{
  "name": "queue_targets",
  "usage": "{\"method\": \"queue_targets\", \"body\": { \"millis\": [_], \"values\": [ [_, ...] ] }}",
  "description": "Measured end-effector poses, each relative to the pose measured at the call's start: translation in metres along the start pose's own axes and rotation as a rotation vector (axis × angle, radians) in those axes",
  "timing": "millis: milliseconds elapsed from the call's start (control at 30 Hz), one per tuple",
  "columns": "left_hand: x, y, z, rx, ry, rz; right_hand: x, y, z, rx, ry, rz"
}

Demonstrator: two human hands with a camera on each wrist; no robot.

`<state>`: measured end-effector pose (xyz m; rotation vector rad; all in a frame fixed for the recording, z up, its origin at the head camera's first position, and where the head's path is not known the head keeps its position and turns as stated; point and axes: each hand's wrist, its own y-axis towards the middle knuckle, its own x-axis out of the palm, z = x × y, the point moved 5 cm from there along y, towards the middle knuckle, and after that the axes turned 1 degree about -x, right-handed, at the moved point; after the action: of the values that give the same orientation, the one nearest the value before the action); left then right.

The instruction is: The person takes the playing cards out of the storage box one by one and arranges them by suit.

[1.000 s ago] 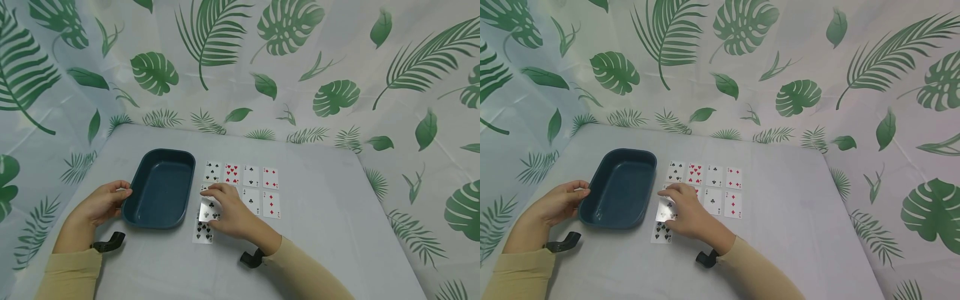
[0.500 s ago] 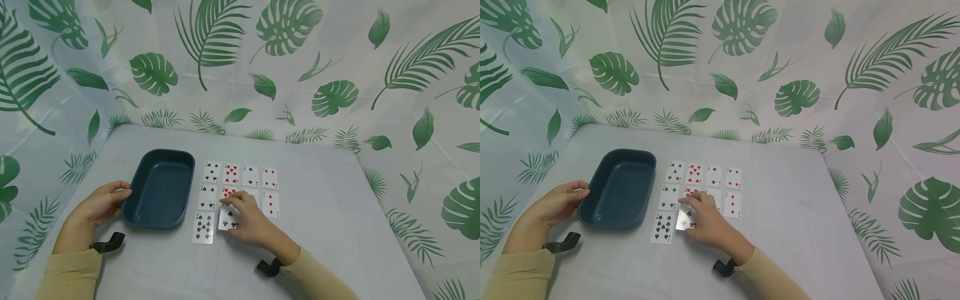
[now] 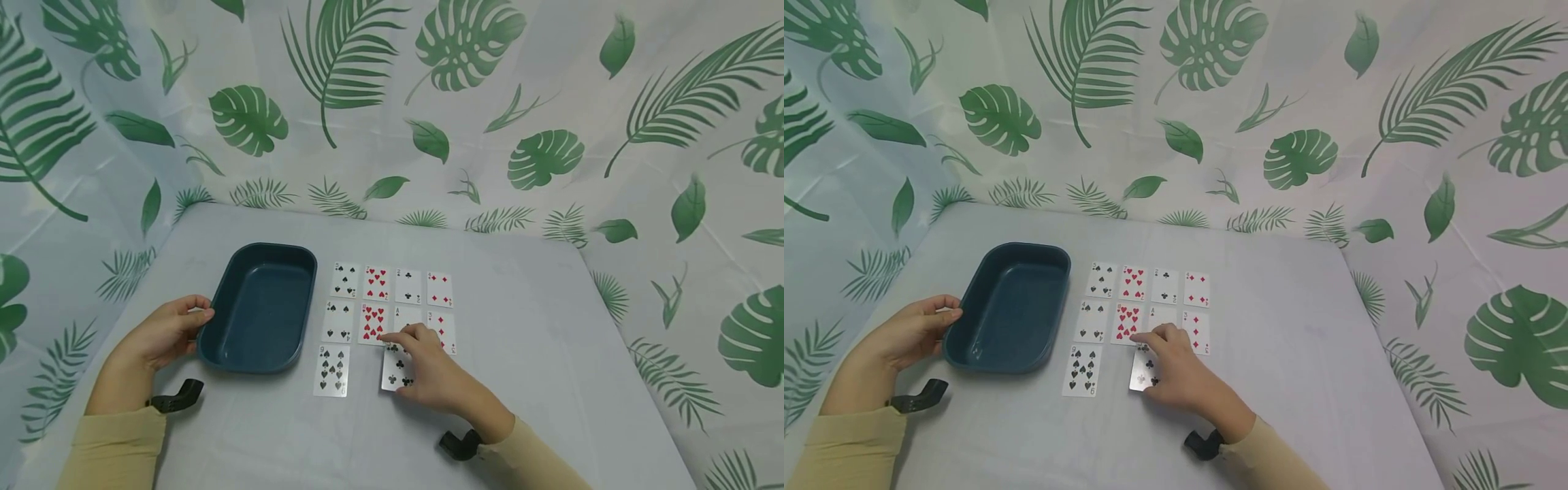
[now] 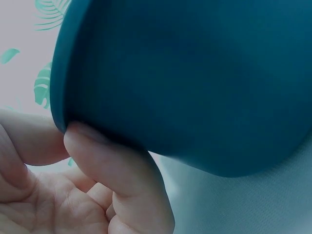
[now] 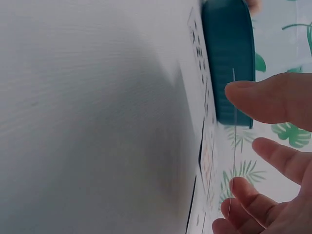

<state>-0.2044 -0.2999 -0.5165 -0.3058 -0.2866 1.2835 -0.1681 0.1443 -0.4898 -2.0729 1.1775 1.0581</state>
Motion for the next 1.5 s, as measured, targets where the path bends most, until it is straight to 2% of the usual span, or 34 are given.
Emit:
{"method": "queue_targets", "body": {
  "millis": [267,500,767,933,1100,1200,1333,1500],
  "values": [
    [0.000,0.000,0.000,-0.012,0.056,0.021,0.003,-0.007,0.011,0.055,-0.025,-0.024],
    [0.000,-0.001,0.000,-0.027,0.022,0.033,0.008,-0.011,0.016,0.079,-0.039,-0.033],
    [-0.002,-0.005,0.002,-0.024,0.036,0.049,0.014,-0.009,0.016,0.077,-0.073,-0.029],
    [-0.005,-0.005,0.001,-0.026,0.090,0.083,0.013,-0.009,0.016,0.071,-0.089,-0.016],
    [-0.008,-0.006,0.000,-0.042,0.170,0.106,0.005,-0.008,0.015,0.079,-0.087,0.033],
    [-0.011,-0.010,0.002,-0.060,0.231,0.154,0.000,-0.007,0.016,0.089,-0.094,0.066],
    [-0.011,-0.016,0.011,-0.063,0.356,0.274,-0.008,-0.005,0.016,0.072,-0.110,0.119],
    [0.003,-0.027,0.035,-0.069,0.577,0.424,-0.019,-0.002,0.011,0.071,-0.108,0.184]
  ]
}}
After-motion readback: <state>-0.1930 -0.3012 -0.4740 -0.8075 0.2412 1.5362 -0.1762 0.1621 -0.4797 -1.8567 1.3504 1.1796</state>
